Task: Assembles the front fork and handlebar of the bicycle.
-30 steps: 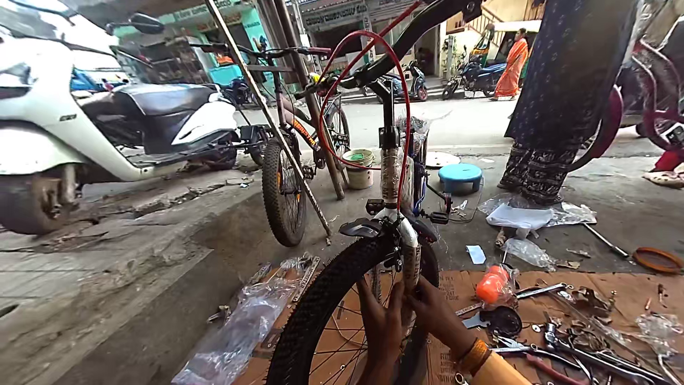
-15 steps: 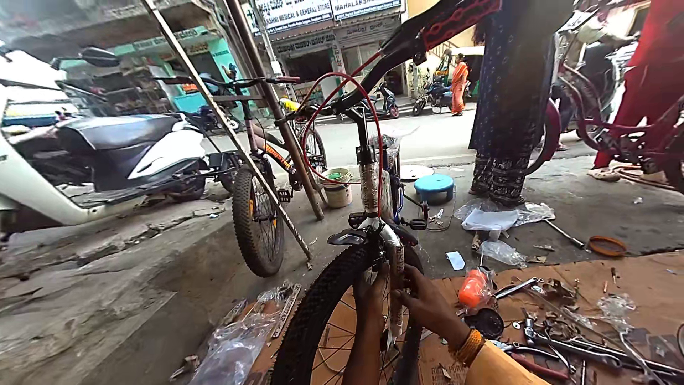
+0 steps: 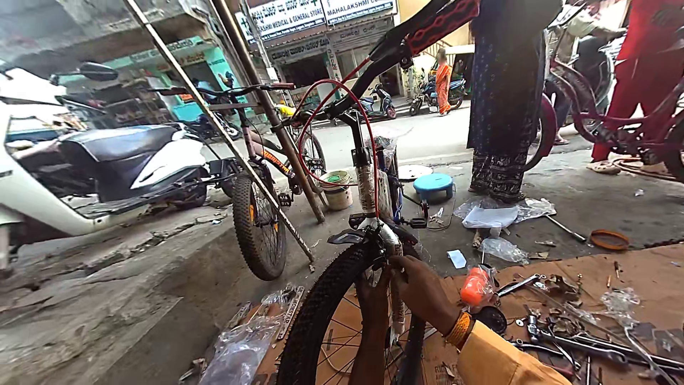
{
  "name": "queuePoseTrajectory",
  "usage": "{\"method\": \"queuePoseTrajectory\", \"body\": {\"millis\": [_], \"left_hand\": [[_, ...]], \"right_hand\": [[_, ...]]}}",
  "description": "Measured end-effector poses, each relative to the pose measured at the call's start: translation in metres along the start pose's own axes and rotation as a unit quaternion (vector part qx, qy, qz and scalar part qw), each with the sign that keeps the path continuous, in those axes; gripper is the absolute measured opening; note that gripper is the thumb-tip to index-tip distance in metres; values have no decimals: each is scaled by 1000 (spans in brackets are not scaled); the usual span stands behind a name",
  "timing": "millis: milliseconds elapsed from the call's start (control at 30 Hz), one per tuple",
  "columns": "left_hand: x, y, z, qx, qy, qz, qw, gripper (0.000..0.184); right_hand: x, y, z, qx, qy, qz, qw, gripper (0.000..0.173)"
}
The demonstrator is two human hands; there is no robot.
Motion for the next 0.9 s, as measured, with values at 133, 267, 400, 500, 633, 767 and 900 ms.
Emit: {"method": "queuePoseTrajectory", "body": {"millis": [133,267,400,500,633,767,900], "left_hand": [[-5,-1,-2,28,2,-15,999,63],[-8,-5,-2,41,7,-39,998,50],[-13,-9,-4,125,21,-48,991,40],[-14,-10,-5,122,10,-47,991,39],[-14,-10,-8,88,20,-35,995,41],[-12,-9,-8,43,21,-24,999,45],[-20,-9,-6,63,-33,11,997,61]], "right_hand": [[4,0,13,-61,43,29,997,33],[4,-1,26,-111,84,53,989,34],[14,2,34,-139,117,61,982,35],[22,2,31,-142,112,29,983,32],[20,4,26,-147,73,22,986,30],[21,0,26,-159,19,66,985,29],[25,-2,21,-116,-60,54,990,24]]}}
Point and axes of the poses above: each hand's wrist, its own x-axis towards the middle knuckle, its own y-axis out of the palm, z = x × y, the point moved 9 cm from there along x, towards the middle knuckle, and after that the axes turned 15 degrees about z, right-handed, at the moved point
